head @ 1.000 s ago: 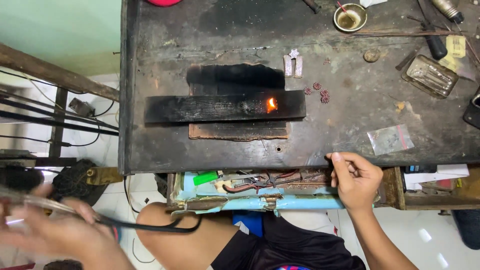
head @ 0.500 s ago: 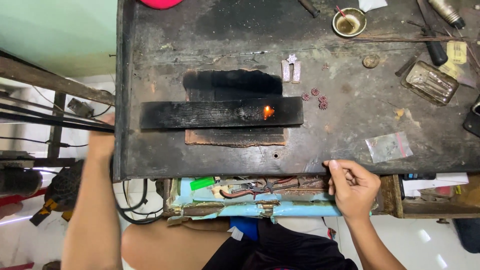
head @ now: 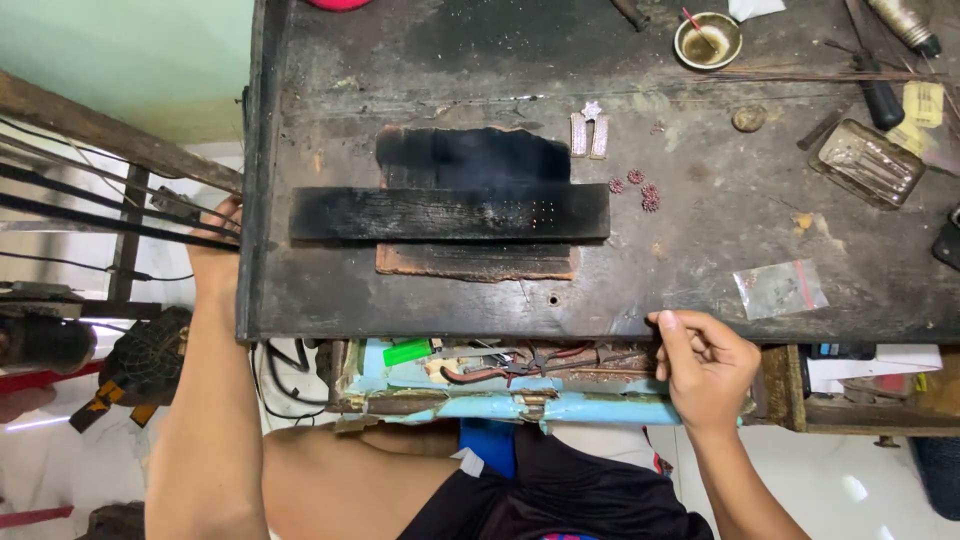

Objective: Soldering small jewelry components on a charcoal block using a hand-held torch and a metal pick.

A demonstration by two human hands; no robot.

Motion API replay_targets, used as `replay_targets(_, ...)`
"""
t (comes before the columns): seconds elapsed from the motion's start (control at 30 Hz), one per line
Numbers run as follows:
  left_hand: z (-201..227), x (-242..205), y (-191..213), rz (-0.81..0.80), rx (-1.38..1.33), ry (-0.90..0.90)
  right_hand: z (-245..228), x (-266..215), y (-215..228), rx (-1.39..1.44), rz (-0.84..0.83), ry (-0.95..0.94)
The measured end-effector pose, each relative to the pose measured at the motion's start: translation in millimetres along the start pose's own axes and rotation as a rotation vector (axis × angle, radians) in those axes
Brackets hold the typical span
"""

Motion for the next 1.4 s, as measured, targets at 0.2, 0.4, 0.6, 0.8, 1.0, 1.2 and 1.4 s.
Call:
replay_targets(0.2, 29, -25, -17, 0.146, -0.001, 0.105, 1, 2, 0, 0.024, -0.018, 0.026)
replay_targets(0.4, 43, -87, 17, 0.303, 0.019, 0.231, 0, -1, 1, 0.040, -0.027, 0.024)
replay_targets(0.6, 131, -170, 12, 0.367, 0.245, -0.331, -13, -4, 2, -0.073, -0.081, 0.050)
replay_targets(0.8, 166, -253, -144, -0.717, 0.309, -0.185, -7, -3, 0, -0.115, -0.057, 0.048)
replay_targets(1.0, 147, -241, -173, -0.770, 0.497, 0.186, -9, -4, 1, -0.143, -0.050, 0.023)
replay_targets(1.2, 161, -249, -158, -0.902, 0.378, -0.018, -14, -2, 0, -0.150, -0.058, 0.039)
replay_targets(1.4, 248, -249, -168, -0.424, 0.074, -0.491, -12, -2, 2, -0.177, -0.072, 0.039)
Point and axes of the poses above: each hand's wrist, its own x-axis towards the middle knuckle, its own y-axis out of the back of the hand, z = x × y, the point moved 4 cm from there along x, towards the middle knuckle, and after that the axes turned 12 degrees about -x, right-handed, at the moved point
